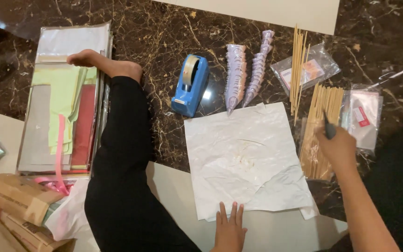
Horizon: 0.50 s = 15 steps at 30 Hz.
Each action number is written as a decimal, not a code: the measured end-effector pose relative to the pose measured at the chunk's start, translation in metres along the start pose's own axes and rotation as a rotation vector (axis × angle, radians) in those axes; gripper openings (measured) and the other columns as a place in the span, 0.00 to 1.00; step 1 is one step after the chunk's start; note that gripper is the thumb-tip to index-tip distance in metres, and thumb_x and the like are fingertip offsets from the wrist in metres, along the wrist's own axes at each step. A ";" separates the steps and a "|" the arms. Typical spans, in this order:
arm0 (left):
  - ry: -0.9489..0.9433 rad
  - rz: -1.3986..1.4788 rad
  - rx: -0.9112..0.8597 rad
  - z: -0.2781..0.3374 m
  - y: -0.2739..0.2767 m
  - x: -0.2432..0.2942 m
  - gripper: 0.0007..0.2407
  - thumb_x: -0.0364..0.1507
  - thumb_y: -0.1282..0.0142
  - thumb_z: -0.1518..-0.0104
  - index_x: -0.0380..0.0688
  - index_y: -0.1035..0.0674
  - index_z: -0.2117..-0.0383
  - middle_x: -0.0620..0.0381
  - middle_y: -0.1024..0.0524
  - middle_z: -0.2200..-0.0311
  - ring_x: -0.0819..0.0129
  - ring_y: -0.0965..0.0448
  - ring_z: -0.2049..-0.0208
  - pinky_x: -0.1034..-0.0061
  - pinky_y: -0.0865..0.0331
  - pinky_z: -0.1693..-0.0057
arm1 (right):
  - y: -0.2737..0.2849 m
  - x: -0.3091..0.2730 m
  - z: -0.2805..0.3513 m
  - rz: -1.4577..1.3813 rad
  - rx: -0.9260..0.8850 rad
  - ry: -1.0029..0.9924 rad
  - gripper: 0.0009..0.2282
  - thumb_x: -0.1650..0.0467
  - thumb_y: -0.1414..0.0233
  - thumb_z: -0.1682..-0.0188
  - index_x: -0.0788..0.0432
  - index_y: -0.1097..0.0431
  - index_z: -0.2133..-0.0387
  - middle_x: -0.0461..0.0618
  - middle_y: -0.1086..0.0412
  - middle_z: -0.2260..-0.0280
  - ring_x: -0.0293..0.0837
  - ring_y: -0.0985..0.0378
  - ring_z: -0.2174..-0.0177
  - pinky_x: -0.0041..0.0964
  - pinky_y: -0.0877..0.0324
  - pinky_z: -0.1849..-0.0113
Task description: Preparing bamboo sticks by scraping them with a utility knife while sitting on the floor.
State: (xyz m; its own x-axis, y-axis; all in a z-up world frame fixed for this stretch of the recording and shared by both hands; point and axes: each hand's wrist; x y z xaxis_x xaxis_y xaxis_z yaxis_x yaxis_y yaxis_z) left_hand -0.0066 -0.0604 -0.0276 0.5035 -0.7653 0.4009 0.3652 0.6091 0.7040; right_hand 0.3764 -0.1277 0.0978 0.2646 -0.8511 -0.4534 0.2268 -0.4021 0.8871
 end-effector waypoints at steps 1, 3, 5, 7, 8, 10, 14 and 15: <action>-0.034 -0.055 0.040 -0.001 -0.006 -0.001 0.33 0.38 0.52 0.34 0.38 0.53 0.28 0.42 0.57 0.27 0.22 0.69 0.31 0.40 0.62 0.34 | 0.002 0.001 0.013 0.037 -0.117 -0.072 0.17 0.62 0.48 0.46 0.66 0.23 0.59 0.65 0.25 0.73 0.61 0.24 0.75 0.52 0.31 0.69; -0.063 -0.065 0.010 0.004 0.008 0.002 0.32 0.37 0.56 0.33 0.37 0.54 0.28 0.41 0.58 0.27 0.22 0.70 0.31 0.39 0.65 0.33 | -0.014 0.006 0.034 0.022 -0.179 -0.128 0.18 0.62 0.46 0.49 0.65 0.24 0.56 0.66 0.24 0.67 0.62 0.22 0.68 0.50 0.29 0.63; -0.083 -0.076 -0.019 0.010 0.017 0.001 0.31 0.37 0.59 0.31 0.35 0.55 0.28 0.41 0.59 0.27 0.22 0.71 0.31 0.38 0.67 0.33 | -0.032 0.012 0.049 0.001 -0.248 -0.178 0.20 0.62 0.43 0.52 0.64 0.24 0.52 0.66 0.23 0.60 0.63 0.20 0.61 0.48 0.27 0.57; -0.216 0.000 0.376 0.018 0.020 -0.006 0.25 0.34 0.52 0.35 0.30 0.37 0.34 0.36 0.40 0.34 0.27 0.49 0.34 0.43 0.56 0.34 | -0.052 0.019 0.059 -0.016 -0.199 -0.097 0.23 0.62 0.41 0.55 0.64 0.27 0.48 0.63 0.22 0.59 0.61 0.20 0.61 0.46 0.27 0.57; -0.214 -0.004 0.377 0.020 0.035 -0.008 0.25 0.34 0.52 0.35 0.30 0.37 0.34 0.36 0.40 0.34 0.27 0.49 0.34 0.43 0.56 0.34 | -0.050 0.014 0.062 -0.019 -0.200 -0.096 0.23 0.62 0.41 0.55 0.64 0.27 0.48 0.63 0.22 0.59 0.61 0.20 0.61 0.46 0.27 0.57; -0.172 0.183 0.578 0.024 0.065 -0.013 0.22 0.33 0.45 0.40 0.29 0.28 0.44 0.33 0.31 0.41 0.36 0.35 0.39 0.49 0.47 0.35 | -0.046 0.003 0.068 -0.065 -0.172 -0.150 0.25 0.65 0.40 0.55 0.58 0.30 0.43 0.61 0.24 0.53 0.60 0.22 0.55 0.47 0.29 0.54; 0.020 0.298 0.585 0.010 0.105 -0.038 0.21 0.34 0.48 0.38 0.31 0.28 0.42 0.34 0.36 0.37 0.42 0.39 0.35 0.56 0.47 0.33 | -0.066 0.039 0.060 -0.124 -0.126 -0.101 0.20 0.66 0.39 0.56 0.65 0.27 0.53 0.61 0.24 0.63 0.58 0.23 0.65 0.45 0.30 0.60; 0.078 0.296 0.572 0.003 0.108 -0.044 0.22 0.35 0.47 0.38 0.33 0.29 0.41 0.33 0.40 0.35 0.40 0.43 0.33 0.54 0.48 0.32 | -0.070 0.048 0.058 -0.199 -0.101 -0.106 0.21 0.68 0.38 0.57 0.61 0.27 0.49 0.59 0.24 0.62 0.56 0.23 0.64 0.44 0.30 0.59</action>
State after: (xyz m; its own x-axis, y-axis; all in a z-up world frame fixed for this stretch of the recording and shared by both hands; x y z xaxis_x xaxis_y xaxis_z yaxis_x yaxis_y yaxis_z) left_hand 0.0089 0.0384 0.0324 0.5818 -0.5515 0.5978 -0.2619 0.5689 0.7796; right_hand 0.3188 -0.1597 0.0187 0.1069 -0.7912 -0.6022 0.3590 -0.5341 0.7654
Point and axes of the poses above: each hand's wrist, its own z-axis away from the middle knuckle, its own y-axis out of the back of the hand, x = y × z
